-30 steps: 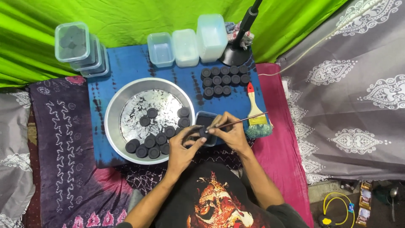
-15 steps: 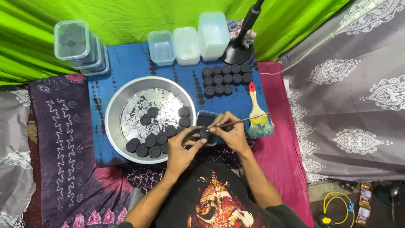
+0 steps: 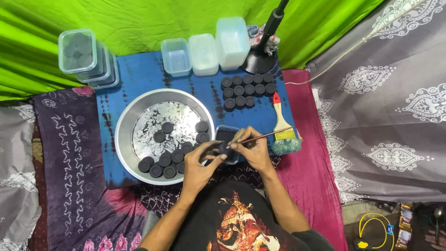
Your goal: Applying a liquid coating to small charcoal discs using a fine-tipped paintbrush.
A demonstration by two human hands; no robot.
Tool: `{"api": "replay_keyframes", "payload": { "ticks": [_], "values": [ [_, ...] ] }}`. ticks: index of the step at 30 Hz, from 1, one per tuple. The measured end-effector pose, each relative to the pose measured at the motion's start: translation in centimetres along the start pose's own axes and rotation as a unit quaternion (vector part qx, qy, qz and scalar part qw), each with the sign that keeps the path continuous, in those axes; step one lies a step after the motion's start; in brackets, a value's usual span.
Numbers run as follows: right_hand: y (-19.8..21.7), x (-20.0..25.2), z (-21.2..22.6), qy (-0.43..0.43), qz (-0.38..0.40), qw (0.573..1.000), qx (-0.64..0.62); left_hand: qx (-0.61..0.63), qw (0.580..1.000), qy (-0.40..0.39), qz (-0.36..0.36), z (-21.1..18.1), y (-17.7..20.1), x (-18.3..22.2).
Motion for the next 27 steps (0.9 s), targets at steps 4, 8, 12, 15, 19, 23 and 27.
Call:
{"api": "replay_keyframes", "payload": {
  "ticks": [4,8,12,15,19,23,27],
  "values": [
    [0.3,0.0,0.1,-0.005,0.008,1.000,0.027,0.006,1.000,0.000,-0.008,-0.3,0.1,0.0],
    [0.2,0.2,0.4,-0.008,0.007,1.000,0.013,0.026,0.999,0.030,-0.001,0.0,-1.1,0.8],
    [0.1,-0.2,1.2,-0.035,-0.019,0.999,-0.011,0.018,0.999,0.029,-0.018,-1.4,-0.7,0.0],
    [-0.2,-0.2,1.7,-0.060,-0.037,0.997,-0.034,0.025,0.999,0.035,-0.022,-0.8,-0.3,0.3],
    [0.5,0.6,0.4,-0.061,-0.027,0.998,-0.009,0.070,0.996,0.058,-0.018,-0.2,-0.2,0.0],
    [0.2,1.0,-0.1,-0.112,-0.010,0.994,-0.016,0.076,0.996,0.033,-0.023,-0.4,0.2,0.3],
    [-0.2,1.2,0.3,-0.144,-0.001,0.990,0.000,0.046,0.999,0.015,0.000,-0.8,0.4,0.5]
  ]
}}
Point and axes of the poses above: each hand's wrist, its own x-axis away from the middle knuckle, its own y-axis out of the back of the hand, z = x × y, the point moved 6 cm from there along -x, towards the middle knuckle, and after that the axes turned 11 degrees about z, right-handed, at the moved point
